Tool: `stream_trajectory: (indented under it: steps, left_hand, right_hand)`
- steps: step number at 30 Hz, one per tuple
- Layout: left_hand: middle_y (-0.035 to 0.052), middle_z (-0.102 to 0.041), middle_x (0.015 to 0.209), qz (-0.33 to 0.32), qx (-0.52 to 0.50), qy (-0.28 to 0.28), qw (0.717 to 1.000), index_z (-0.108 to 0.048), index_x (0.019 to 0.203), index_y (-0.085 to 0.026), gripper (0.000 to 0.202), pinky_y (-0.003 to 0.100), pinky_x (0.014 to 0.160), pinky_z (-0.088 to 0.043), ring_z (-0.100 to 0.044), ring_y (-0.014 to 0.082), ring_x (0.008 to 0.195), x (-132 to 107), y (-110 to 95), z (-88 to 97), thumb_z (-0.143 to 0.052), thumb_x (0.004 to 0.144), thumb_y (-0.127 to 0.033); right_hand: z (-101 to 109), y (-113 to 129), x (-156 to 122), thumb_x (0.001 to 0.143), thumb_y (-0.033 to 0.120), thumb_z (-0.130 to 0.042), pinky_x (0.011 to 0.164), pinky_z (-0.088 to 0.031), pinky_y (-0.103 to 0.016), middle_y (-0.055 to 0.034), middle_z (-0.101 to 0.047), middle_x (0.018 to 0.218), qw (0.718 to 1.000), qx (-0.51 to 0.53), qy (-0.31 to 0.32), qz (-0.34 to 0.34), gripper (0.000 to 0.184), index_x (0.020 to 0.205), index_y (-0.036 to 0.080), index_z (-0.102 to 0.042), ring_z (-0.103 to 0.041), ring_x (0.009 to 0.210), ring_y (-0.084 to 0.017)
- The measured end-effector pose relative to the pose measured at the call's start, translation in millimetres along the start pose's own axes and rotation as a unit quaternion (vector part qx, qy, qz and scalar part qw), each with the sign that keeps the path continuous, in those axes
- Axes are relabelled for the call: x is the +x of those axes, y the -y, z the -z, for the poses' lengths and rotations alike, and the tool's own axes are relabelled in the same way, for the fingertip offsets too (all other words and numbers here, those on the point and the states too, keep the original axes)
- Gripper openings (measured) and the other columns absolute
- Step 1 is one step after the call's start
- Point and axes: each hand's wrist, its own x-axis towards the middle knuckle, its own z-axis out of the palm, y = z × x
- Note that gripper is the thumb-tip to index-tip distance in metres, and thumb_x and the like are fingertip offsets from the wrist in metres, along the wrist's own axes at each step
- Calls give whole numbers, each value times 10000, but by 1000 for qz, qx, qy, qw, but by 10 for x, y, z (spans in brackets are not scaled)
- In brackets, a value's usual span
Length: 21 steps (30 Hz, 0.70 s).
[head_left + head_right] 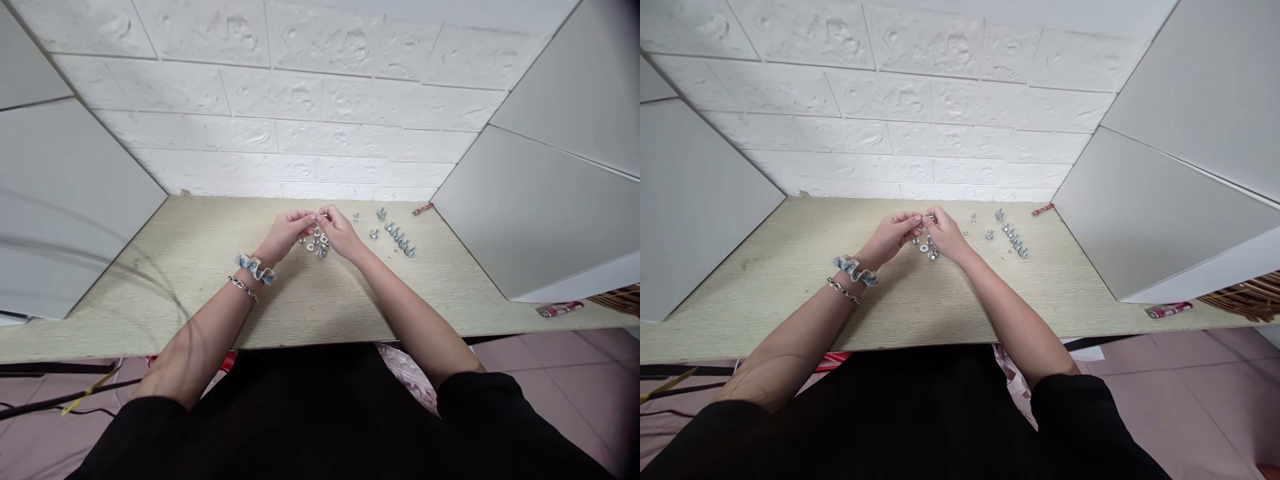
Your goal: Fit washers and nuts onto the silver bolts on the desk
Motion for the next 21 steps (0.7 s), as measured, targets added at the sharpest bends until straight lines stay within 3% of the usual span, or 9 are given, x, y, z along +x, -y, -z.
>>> stream_trajectory:
  steps: [6,12,21]
  left_hand:
    - [-8,-584,618,1,-4,-2,1000,-658,747,-113,151,156,593,-419,-514,39,569,5,24,24,-702,718,-254]
    - [-12,-572,583,-3,10,-14,1000,-643,739,-127,184,183,578,-414,-509,52,553,21,48,23,-727,690,-284]
    - [-21,-566,561,-35,69,-19,997,-607,776,-131,188,195,503,-331,-488,52,519,17,54,8,-718,689,-255]
  right_hand:
    - [-8,-17,-6,787,242,-470,728,-425,-286,-15,-567,931,1000,15,14,19,114,897,213,-471,-536,913,-159]
    - [-7,-63,15,733,204,-495,660,-440,-277,4,-590,884,998,50,18,-17,134,867,206,-507,-569,727,-126]
    - [-16,-46,16,682,189,-489,598,-416,-253,32,-567,704,997,79,-4,-19,127,807,198,-511,-551,627,-116]
